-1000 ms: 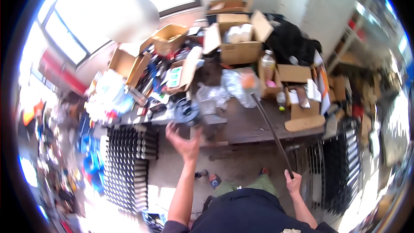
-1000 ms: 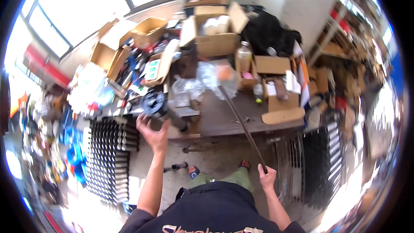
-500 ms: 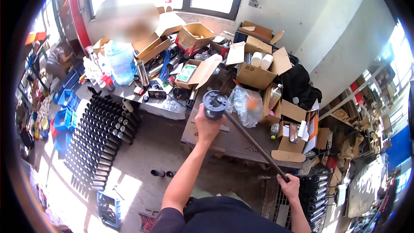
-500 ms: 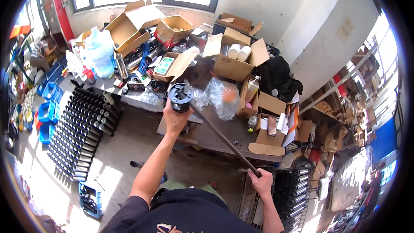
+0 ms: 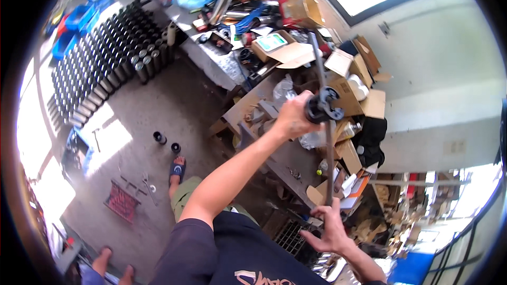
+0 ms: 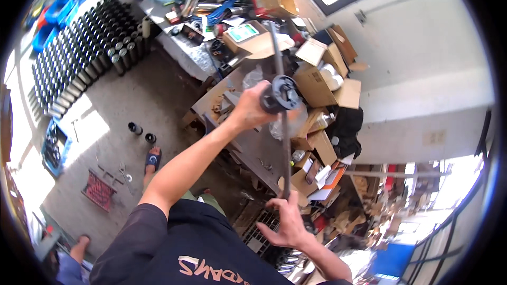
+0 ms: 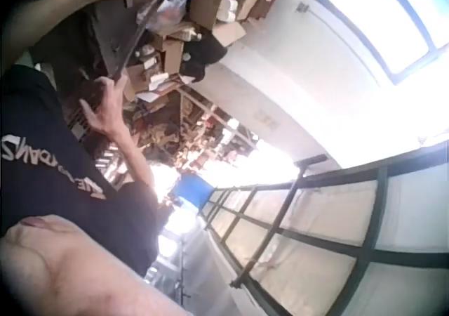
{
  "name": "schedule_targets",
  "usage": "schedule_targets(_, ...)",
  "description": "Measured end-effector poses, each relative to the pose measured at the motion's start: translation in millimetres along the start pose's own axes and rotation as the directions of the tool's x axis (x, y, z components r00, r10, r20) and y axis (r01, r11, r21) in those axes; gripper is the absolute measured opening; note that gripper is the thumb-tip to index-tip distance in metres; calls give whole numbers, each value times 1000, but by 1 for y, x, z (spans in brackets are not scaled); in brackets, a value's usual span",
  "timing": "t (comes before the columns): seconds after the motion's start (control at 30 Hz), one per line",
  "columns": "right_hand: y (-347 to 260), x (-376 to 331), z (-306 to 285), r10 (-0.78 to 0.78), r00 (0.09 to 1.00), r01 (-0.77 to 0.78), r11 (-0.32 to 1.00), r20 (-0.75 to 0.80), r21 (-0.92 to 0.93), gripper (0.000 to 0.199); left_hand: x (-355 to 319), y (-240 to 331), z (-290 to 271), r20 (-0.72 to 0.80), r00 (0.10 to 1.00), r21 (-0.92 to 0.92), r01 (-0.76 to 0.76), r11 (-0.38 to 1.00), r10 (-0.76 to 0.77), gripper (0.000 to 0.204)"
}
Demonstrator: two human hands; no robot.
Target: The person assembles a metal tube component by inserting it into a base and tightening a crossbar handle by hand before placing the finished unit into a wire cart with others.
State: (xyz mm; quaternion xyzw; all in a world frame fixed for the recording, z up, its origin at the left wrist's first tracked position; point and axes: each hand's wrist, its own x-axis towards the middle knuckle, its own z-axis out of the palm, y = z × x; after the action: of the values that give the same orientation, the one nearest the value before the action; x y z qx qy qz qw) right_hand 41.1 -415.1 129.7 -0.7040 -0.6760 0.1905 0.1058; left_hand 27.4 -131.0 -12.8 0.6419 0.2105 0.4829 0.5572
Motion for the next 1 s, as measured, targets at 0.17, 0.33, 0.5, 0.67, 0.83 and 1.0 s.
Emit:
schedule_targets(0.17, 1, 53, -71, -461, 829, 545, 540, 316, -642, 25, -8, 6, 4, -227, 973, 77, 71, 994, -52, 71)
schedule_targets(0.33, -84, 194, -7, -861, 248, 955, 141, 443, -261, 9, -36, 7, 61, -720, 688, 112, -16, 994, 92, 69)
schedule_targets(0.5, -89, 323, 84, -603, 537, 817, 545, 590, -186, 18, -50, 28, 203, -599, 788, -433, -166, 886, -145, 60)
schedule_targets(0.67, -109, 435, 132, -370, 784, 592, 688, 498, -420, 15, 69, 71, 272, 126, 928, -992, 128, -17, -350, 59)
schedule_targets(0.83, 158, 563, -113, 230, 960, -239, 970, 160, 41, 38, -67, 73, 49, 749, 595, -621, 784, 4, -290, 32)
schedule_targets(1.0, 351, 386, -151, 663, 731, -471, 661, -161, 584, 15, -20, 111, -163, 921, 89, -6, 977, 215, -379, 24)
